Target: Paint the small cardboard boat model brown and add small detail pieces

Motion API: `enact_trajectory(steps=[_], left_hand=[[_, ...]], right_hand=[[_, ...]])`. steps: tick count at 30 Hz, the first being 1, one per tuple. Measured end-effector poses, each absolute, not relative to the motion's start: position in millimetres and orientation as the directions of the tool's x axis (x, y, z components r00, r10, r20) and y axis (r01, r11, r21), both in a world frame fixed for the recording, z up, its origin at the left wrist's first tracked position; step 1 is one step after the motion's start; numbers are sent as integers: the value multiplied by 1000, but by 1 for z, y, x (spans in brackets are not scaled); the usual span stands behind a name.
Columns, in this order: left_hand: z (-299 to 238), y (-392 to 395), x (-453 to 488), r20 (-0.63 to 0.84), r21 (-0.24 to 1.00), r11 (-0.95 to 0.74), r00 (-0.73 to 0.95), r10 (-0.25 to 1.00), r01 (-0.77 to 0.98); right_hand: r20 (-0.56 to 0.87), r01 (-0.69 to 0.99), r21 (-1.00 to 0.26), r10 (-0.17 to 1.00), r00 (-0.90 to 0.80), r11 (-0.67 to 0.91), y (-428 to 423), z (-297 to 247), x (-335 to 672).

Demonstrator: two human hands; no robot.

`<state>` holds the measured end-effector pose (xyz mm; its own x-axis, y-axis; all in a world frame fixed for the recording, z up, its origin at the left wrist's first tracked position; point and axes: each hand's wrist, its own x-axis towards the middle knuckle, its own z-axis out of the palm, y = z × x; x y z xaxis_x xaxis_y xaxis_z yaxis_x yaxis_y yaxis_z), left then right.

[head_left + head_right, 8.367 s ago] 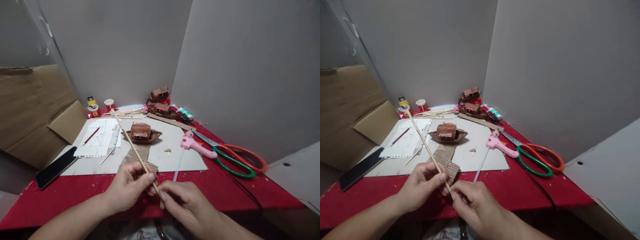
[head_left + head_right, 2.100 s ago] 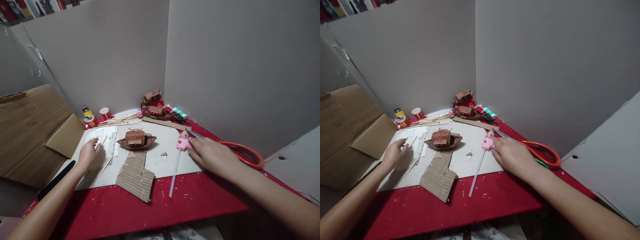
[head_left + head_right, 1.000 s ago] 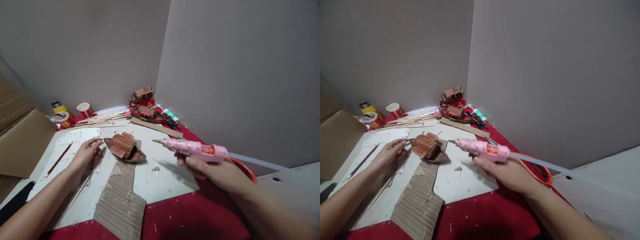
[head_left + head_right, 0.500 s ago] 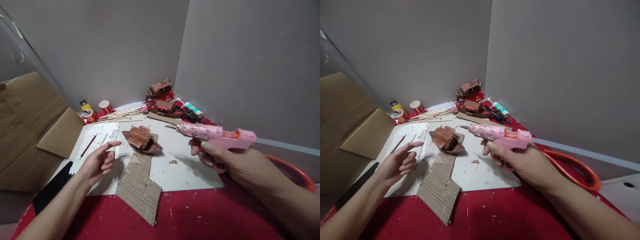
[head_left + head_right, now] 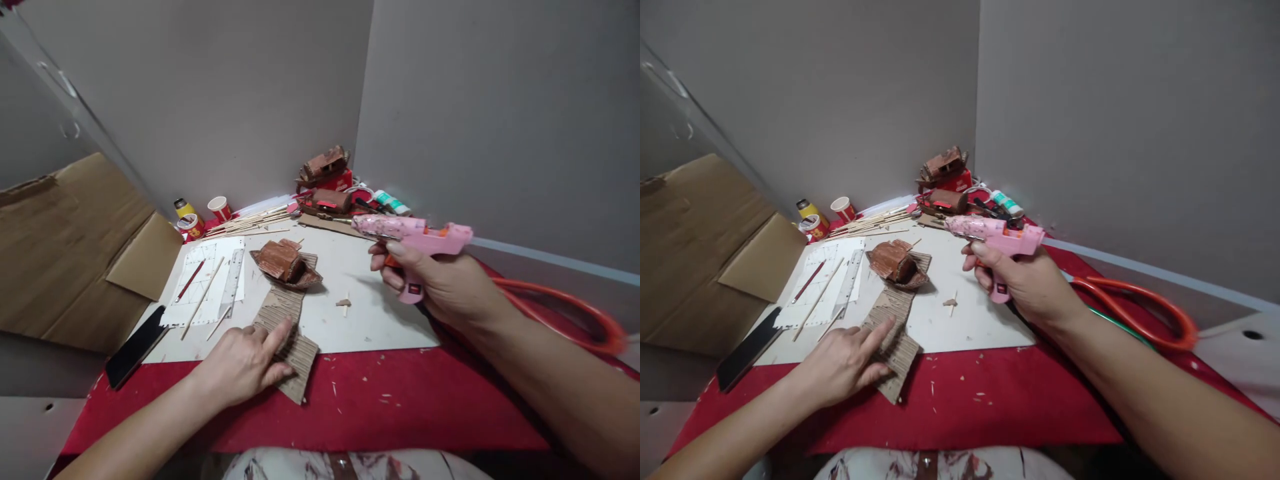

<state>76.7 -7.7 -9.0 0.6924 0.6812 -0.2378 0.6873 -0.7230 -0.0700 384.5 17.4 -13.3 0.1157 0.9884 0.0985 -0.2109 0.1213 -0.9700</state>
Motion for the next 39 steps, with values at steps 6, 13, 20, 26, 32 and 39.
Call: enact_trajectory(steps=[6,13,20,26,32,39], left_hand=[[-17,2,88,-335,-159,-803,734,591,574],[-6,2,91,-260,-14,-850,819,512,527],[-4,12,160,-34,-13,-862,862,507,506],[-23,33,212,-91,-39,-762,757,647,646],[-31,42,215,-147,7,-741,734,663,672],[-27,35,207,-202,81,-738,736,647,670]], right_hand=[[131,-219,-963,984,118,155,14,-9,390],[155,-171,-969,979,135,177,17,-12,395],[151,-128,-978,981,121,167,13,-9,397],[128,-125,-982,987,101,140,14,-5,398],[115,-135,-982,987,116,130,12,-8,401],[95,-135,-984,985,147,115,11,-14,402]])
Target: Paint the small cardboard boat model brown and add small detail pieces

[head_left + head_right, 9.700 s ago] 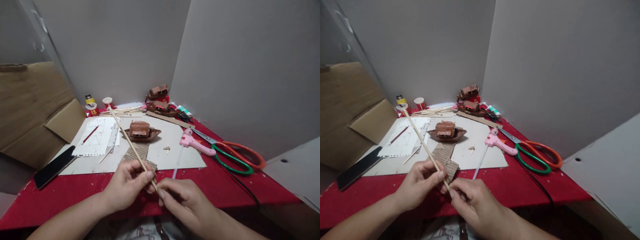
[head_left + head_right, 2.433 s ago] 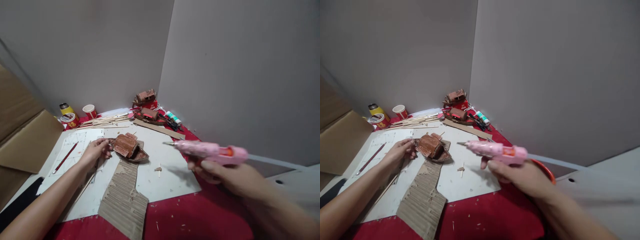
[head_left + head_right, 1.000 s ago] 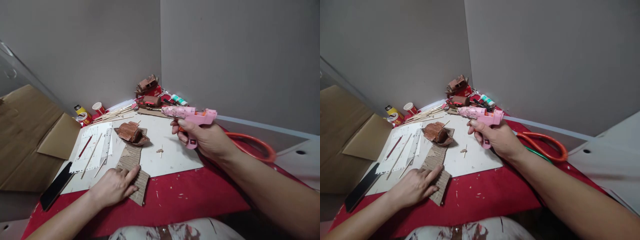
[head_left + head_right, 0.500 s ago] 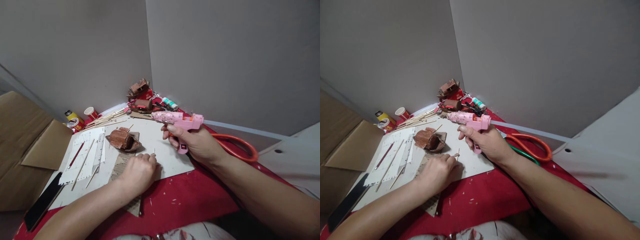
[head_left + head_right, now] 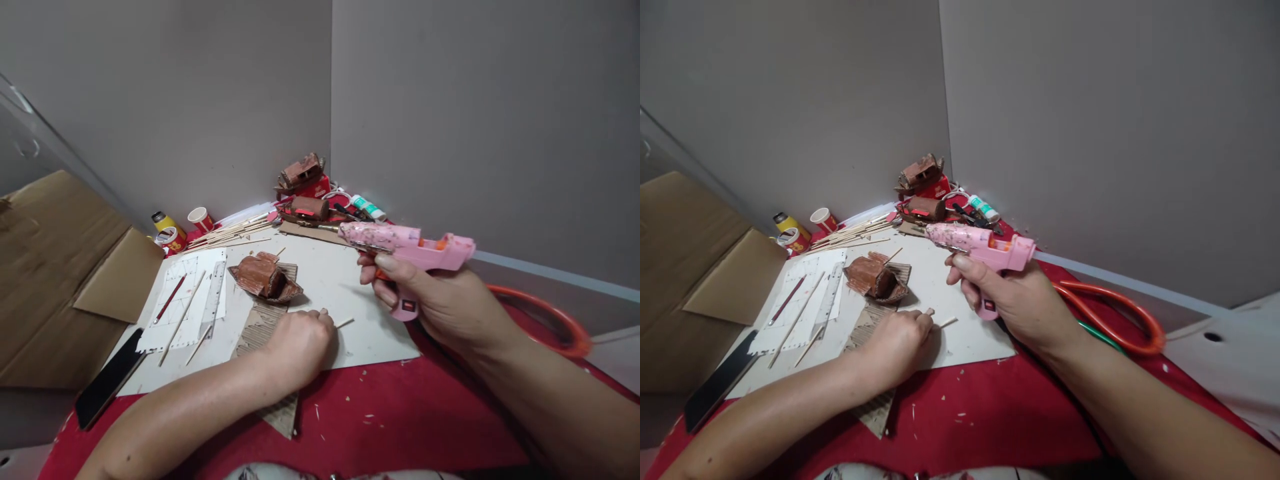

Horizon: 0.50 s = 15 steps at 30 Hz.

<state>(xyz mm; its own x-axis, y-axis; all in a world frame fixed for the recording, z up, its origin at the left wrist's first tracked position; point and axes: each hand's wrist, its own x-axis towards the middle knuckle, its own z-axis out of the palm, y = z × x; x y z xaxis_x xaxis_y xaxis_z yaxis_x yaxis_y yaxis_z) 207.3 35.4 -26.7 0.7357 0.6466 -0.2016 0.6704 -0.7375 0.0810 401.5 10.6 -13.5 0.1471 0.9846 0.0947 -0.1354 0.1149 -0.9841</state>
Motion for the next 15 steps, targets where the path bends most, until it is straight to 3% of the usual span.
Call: enact_trajectory(steps=[6,9,11,15], left_hand=[[7,34,185,-126,146,-731,745,655,667],[47,78,177,51,318,-638,659,750,701],[68,124,180,-14,254,-506,526,850,824],[68,211,198,-258,156,-421,448,856,894]], right_hand=[[82,-189,-974,976,201,121,18,-19,401],[82,-250,-958,971,223,139,24,-23,400],[98,-277,-947,969,225,160,26,-25,401],[137,-254,-947,965,224,194,25,-27,404]])
